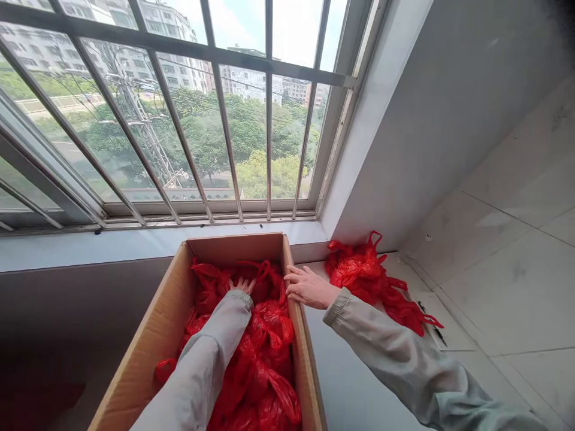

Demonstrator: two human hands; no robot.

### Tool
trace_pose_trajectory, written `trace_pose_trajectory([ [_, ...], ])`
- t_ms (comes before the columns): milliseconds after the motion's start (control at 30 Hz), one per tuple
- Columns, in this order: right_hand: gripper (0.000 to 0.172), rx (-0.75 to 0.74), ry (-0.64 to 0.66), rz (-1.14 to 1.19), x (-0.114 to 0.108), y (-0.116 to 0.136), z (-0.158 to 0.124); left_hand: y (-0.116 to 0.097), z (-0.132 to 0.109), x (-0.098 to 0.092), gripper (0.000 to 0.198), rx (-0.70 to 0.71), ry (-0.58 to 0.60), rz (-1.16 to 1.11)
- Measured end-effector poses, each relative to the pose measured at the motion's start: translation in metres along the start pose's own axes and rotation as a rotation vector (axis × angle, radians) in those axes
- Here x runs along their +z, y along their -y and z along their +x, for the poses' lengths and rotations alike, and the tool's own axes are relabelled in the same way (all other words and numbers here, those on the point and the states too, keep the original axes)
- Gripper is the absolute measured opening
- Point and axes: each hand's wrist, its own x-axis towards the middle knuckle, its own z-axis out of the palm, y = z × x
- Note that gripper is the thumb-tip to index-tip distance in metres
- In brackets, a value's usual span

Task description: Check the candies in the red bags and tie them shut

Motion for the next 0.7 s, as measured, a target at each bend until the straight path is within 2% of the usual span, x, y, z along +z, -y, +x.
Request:
trace_pose_trajectory([
  [67, 0.026, 0.015, -0.023, 0.024, 0.005, 0.0, -0.003, 0.001, -0.003, -0.007, 0.053, -0.025, -0.014, 0.009],
  [133, 0.026, 0.024, -0.064, 0.036, 0.011, 0.001, -0.002, -0.01, -0.004, -0.014, 0.063, 0.002, -0.073, 0.005],
  [233, 0.027, 0.027, -0.131, 0.049, 0.019, 0.001, 0.0, -0.034, 0.001, -0.019, 0.066, 0.163, -0.144, -0.012],
  [333, 0.03, 0.03, -0.157, 0.073, 0.024, -0.001, 0.001, -0.051, 0.012, -0.018, 0.057, 0.256, -0.12, -0.025],
  [467, 0.031, 0.058, -0.143, 0.096, 0.025, -0.003, -0.001, -0.055, 0.023, -0.012, 0.058, 0.15, -0.07, -0.018],
  [600, 0.032, 0.068, -0.141, 0.122, 0.025, -0.002, -0.001, -0.058, 0.014, -0.01, 0.056, 0.225, -0.069, -0.007],
  [700, 0.032, 0.088, -0.153, 0.153, 0.026, 0.001, -0.002, -0.062, 0.0, -0.015, 0.046, 0.295, -0.039, -0.012],
])
